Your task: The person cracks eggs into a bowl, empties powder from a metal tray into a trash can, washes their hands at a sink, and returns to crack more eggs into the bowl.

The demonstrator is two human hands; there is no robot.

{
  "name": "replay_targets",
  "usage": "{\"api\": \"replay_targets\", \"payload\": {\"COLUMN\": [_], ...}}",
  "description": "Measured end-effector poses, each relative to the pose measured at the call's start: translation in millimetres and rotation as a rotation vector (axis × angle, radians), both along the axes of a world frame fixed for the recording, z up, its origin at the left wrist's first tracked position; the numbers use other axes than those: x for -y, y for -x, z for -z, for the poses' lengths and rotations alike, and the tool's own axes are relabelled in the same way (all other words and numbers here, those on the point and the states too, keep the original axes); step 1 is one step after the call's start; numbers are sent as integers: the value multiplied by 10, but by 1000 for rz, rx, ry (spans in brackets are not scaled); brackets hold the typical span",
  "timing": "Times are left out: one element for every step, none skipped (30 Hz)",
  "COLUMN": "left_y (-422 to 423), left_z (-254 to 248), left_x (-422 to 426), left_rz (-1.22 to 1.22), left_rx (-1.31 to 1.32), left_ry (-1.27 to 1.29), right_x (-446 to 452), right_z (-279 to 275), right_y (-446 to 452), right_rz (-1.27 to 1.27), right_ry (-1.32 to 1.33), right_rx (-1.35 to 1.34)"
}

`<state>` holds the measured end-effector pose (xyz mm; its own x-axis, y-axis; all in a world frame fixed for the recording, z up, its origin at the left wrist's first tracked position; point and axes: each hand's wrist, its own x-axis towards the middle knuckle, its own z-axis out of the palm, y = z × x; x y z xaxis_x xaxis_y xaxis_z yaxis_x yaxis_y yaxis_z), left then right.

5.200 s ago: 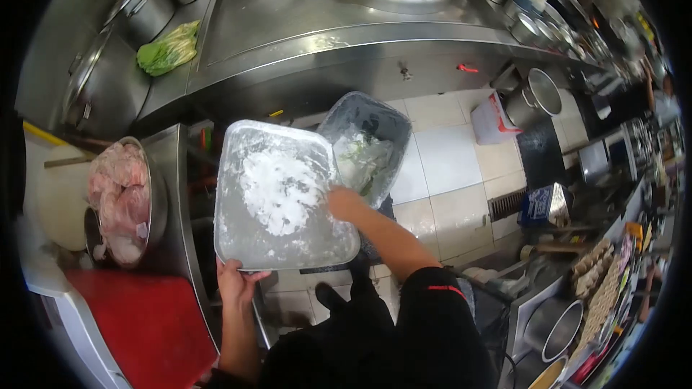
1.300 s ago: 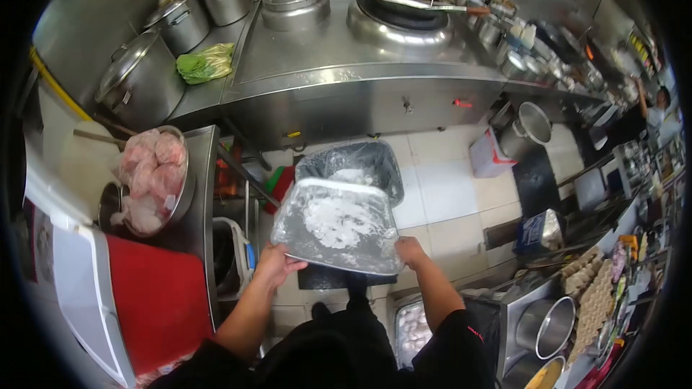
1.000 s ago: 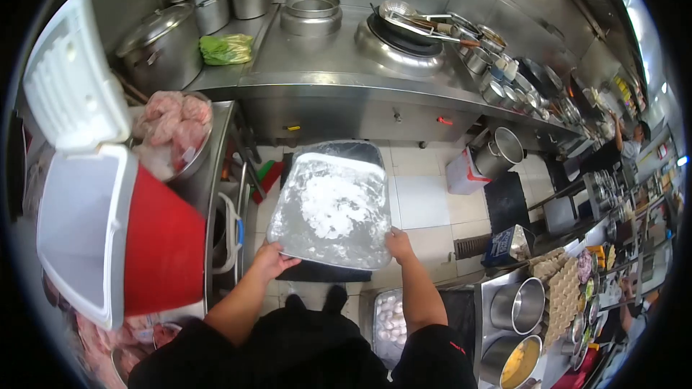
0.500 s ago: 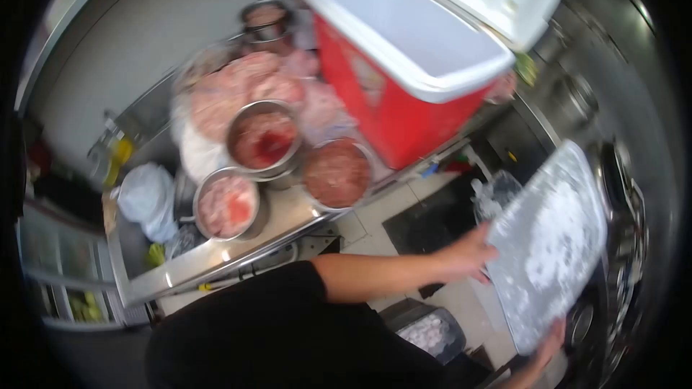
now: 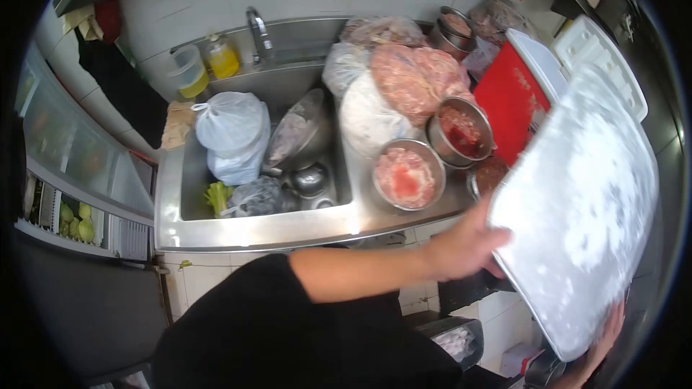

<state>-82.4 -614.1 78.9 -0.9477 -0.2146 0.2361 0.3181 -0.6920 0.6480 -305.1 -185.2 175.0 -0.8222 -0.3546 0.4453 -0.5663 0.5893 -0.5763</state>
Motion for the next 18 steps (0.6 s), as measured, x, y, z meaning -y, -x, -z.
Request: {"api": "replay_targets", "payload": {"left_y": [-352, -715, -1070, -1418, -1757, -2067, -2328, -2571, -2817, -3050, -3279, -3492, -3687, -3854, -3979, -4080, -4170, -4245], "left_z": [14, 24, 52, 69, 78, 100, 157, 232, 280, 336, 481, 656, 783, 867, 891, 896, 908, 951], "left_x": [250, 465, 625, 796, 926, 1010, 1096, 1156, 1199, 1249, 1310, 1369, 1439, 1486, 1514, 1567, 1640, 1739], "left_rz": [-56, -116, -182, -253, -306, -354, -414, -470, -521, -572, -630, -692, -732, -777, -836, -890, -935, -975], "left_rx": [67, 132, 195, 258, 322, 386, 435, 482, 501, 517, 546, 572, 590, 608, 625, 646, 671, 704], "left_ry": [14, 31, -1, -26, -59, -97, -122, -154, -179, -204, -215, -231, -242, -254, -235, -207, -176, -141], "right_x": [553, 933, 1332, 1766, 2224, 2611, 2890, 3129, 3352, 3567, 3766, 3957, 4171, 4401, 4643, 4878, 5092, 5288], "right_z": [-1, 53, 96, 142, 121, 101, 172, 265, 331, 417, 561, 725, 873, 1029, 1240, 1456, 1591, 1740], "right_y": [-293, -371, -529, -766, -1099, -1415, -1587, -1728, -1875, -1988, -2055, -2113, -2208, -2287, -2303, -2326, -2415, -2502], "right_rz": [-28, -77, -161, -249, -373, -493, -502, -505, -549, -593, -658, -728, -771, -819, -857, -889, -929, -960], "right_ry": [48, 234, 205, 184, 169, 150, 134, 111, 69, 26, -28, -87, -93, -99, -152, -197, -216, -238], "right_rx": [46, 261, 325, 388, 478, 567, 581, 594, 605, 613, 571, 525, 568, 611, 567, 523, 498, 482]}}
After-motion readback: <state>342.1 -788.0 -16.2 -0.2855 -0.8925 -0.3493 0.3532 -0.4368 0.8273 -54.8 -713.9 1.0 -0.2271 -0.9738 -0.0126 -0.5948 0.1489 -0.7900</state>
